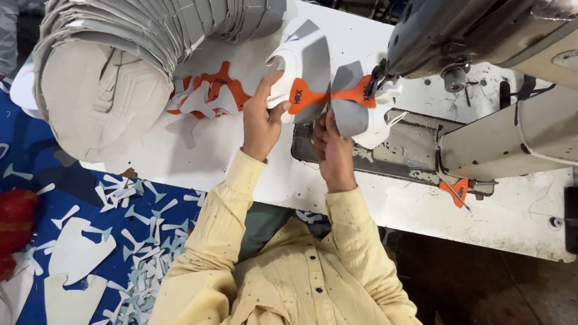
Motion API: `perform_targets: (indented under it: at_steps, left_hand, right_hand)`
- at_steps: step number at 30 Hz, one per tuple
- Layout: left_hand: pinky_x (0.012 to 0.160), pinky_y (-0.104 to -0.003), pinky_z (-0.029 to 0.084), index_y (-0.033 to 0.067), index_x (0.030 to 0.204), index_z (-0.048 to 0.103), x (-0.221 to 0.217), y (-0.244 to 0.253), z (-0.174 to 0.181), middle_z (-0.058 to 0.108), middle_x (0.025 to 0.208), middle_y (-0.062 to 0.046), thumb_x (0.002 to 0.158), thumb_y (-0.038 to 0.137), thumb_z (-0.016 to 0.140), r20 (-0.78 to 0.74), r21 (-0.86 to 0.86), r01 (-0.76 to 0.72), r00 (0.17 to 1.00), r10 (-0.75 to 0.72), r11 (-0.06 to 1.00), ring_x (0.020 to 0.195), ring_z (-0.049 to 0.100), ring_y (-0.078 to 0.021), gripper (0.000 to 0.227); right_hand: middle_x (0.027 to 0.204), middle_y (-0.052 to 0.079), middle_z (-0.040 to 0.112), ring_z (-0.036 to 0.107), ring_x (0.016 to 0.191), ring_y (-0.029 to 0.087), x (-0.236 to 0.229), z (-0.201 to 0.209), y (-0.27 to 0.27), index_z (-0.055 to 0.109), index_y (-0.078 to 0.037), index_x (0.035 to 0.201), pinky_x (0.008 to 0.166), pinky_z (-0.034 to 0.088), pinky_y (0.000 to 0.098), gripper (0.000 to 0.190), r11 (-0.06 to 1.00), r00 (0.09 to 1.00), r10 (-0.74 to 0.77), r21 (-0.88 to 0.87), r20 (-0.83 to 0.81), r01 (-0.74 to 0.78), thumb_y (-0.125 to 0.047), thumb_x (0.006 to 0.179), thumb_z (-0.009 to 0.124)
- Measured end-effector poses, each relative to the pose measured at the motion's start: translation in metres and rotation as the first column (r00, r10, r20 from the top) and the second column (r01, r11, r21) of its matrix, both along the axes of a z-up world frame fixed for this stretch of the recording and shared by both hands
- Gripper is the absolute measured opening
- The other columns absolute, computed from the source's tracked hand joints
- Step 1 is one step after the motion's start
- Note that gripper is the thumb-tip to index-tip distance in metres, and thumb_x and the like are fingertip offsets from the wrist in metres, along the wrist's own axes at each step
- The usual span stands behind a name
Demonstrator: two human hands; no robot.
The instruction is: The person repeatedly sews orange and white shoe components using a sewing machine. They pick up a white shoe part, attach an orange piece, guide it through the machine, and trim excess material with scissors. The process is repeated for multiple units.
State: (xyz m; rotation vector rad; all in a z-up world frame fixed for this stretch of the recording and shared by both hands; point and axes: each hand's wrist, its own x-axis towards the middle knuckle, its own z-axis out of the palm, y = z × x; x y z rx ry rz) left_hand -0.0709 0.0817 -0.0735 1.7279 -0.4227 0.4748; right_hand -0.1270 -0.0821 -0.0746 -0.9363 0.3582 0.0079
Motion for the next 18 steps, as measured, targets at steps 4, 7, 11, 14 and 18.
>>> perform_targets:
  at_steps: [4, 7, 11, 14, 18]
  left_hand:
    - [0.086, -0.03, 0.063, 0.0106, 0.143, 0.061, 0.002, 0.01, 0.017, 0.076, 0.127, -0.006, 0.099, 0.013, 0.071, -0.14, 0.003, -0.024, 0.99, 0.024, 1.0, 0.102, 0.077, -0.0177, 0.045]
    - [0.107, -0.035, 0.057, 0.0062, 0.148, 0.055, 0.013, 0.016, 0.043, 0.067, 0.143, -0.012, 0.106, 0.01, 0.072, 0.184, -0.038, -0.04, 0.982, 0.047, 0.998, 0.125, 0.069, -0.024, 0.046]
    - [0.105, -0.038, 0.054, -0.0044, 0.151, 0.045, 0.035, -0.012, 0.024, 0.058, 0.142, -0.019, 0.106, 0.038, 0.067, 0.174, 0.13, 0.019, 0.984, -0.042, 0.991, 0.126, 0.06, -0.0271, 0.066]
    - [0.095, -0.036, 0.055, -0.0064, 0.139, 0.05, 0.036, -0.044, -0.006, 0.063, 0.122, -0.016, 0.102, 0.054, 0.064, -0.02, 0.233, 0.154, 0.988, -0.154, 0.96, 0.11, 0.064, -0.0264, 0.072]
    - [0.073, -0.029, 0.054, -0.0027, 0.118, 0.063, 0.016, -0.082, -0.014, 0.065, 0.099, -0.004, 0.103, 0.054, 0.06, -0.496, -0.615, 0.327, 0.547, -0.675, 0.717, 0.083, 0.065, -0.0136, 0.059]
  right_hand:
    - [0.065, -0.009, 0.039, 0.025, 0.05, 0.003, -0.023, -0.04, -0.009, 0.057, -0.013, 0.092, 0.042, 0.018, 0.0234, 0.029, 0.998, 0.998, 0.061, -0.012, 0.002, -0.061, -0.039, 0.105, 0.057]
    - [0.066, -0.006, 0.04, 0.03, 0.051, 0.004, -0.037, -0.053, -0.007, 0.06, -0.011, 0.095, 0.043, 0.023, 0.0224, 0.026, 0.962, 0.99, 0.132, -0.234, -0.047, -0.139, -0.036, 0.104, 0.059]
    - [0.1, 0.006, 0.059, 0.05, 0.08, 0.017, -0.066, -0.039, -0.011, 0.062, -0.003, 0.12, 0.07, 0.043, 0.0313, 0.023, 0.47, 0.963, 0.176, -0.877, 0.207, 0.102, -0.016, 0.102, 0.061]
    - [0.117, 0.013, 0.062, 0.057, 0.103, 0.026, -0.088, -0.025, -0.024, 0.058, 0.001, 0.121, 0.092, 0.047, 0.0395, 0.021, 0.298, 0.894, 0.087, -0.868, 0.439, 0.398, -0.007, 0.102, 0.057]
    - [0.098, 0.011, 0.05, 0.05, 0.092, 0.023, -0.104, -0.005, -0.052, 0.053, 0.001, 0.106, 0.082, 0.043, 0.0347, 0.014, 0.121, 0.858, -0.116, -0.851, 0.5, 0.512, -0.012, 0.108, 0.057]
